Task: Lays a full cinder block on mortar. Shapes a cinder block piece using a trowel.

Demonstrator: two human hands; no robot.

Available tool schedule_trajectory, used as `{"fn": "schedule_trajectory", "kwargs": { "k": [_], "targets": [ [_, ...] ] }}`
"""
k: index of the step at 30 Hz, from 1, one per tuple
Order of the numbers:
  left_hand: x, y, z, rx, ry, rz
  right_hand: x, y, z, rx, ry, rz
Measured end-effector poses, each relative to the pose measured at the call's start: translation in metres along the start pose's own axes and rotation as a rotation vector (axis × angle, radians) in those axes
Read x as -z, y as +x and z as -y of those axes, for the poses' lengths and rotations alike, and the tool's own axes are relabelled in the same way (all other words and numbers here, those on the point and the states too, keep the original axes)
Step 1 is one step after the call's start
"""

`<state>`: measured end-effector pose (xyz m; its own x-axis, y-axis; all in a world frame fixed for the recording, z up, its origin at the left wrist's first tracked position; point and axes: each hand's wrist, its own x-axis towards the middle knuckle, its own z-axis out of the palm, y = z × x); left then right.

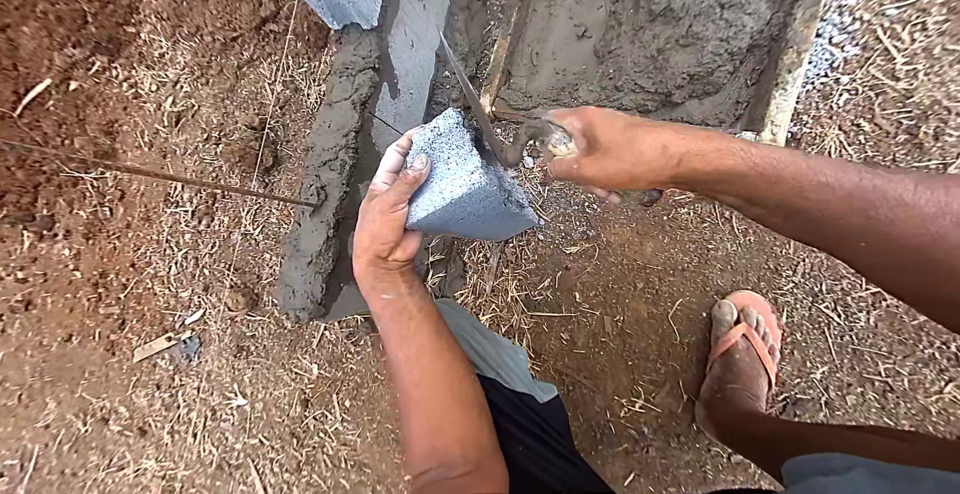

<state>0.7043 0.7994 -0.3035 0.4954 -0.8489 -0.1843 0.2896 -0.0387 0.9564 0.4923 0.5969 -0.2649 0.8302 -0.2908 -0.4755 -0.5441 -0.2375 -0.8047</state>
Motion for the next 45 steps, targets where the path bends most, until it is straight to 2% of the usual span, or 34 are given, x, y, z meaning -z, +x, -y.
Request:
{"fn": "schedule_trajectory", "kwargs": {
  "k": [5, 7, 13, 19, 25, 31, 37, 43, 45],
  "targets": [
    [-0.003, 0.000, -0.002, 0.001, -0.020, 0.003, 0.018, -0.015, 0.045, 0.237, 0.136, -0.148],
    [-0.002, -0.001, -0.002, 0.004, -0.026, 0.000, 0.017, -0.012, 0.051, 0.272, 0.145, -0.173],
    [-0.003, 0.000, -0.003, 0.008, -0.033, 0.000, 0.007, 0.000, 0.028, 0.110, 0.129, -0.116],
    [-0.005, 0.000, -0.004, 0.021, -0.036, -0.004, 0.008, -0.010, 0.045, 0.229, 0.052, -0.204],
    [-0.005, -0.002, -0.005, 0.013, -0.030, -0.009, 0.001, 0.000, 0.018, 0.045, -0.010, -0.086],
    [-0.008, -0.002, -0.005, 0.026, -0.017, -0.027, 0.008, -0.010, 0.044, 0.235, 0.056, -0.211],
    [-0.006, -0.003, -0.005, 0.020, -0.031, -0.031, -0.003, -0.002, 0.018, 0.035, 0.048, -0.072],
    [-0.006, 0.000, -0.004, 0.023, -0.019, -0.005, 0.006, -0.011, 0.043, 0.255, 0.042, -0.251],
    [-0.006, -0.001, -0.005, 0.022, -0.024, -0.006, 0.000, -0.007, 0.036, 0.230, 0.036, -0.244]
  ]
}}
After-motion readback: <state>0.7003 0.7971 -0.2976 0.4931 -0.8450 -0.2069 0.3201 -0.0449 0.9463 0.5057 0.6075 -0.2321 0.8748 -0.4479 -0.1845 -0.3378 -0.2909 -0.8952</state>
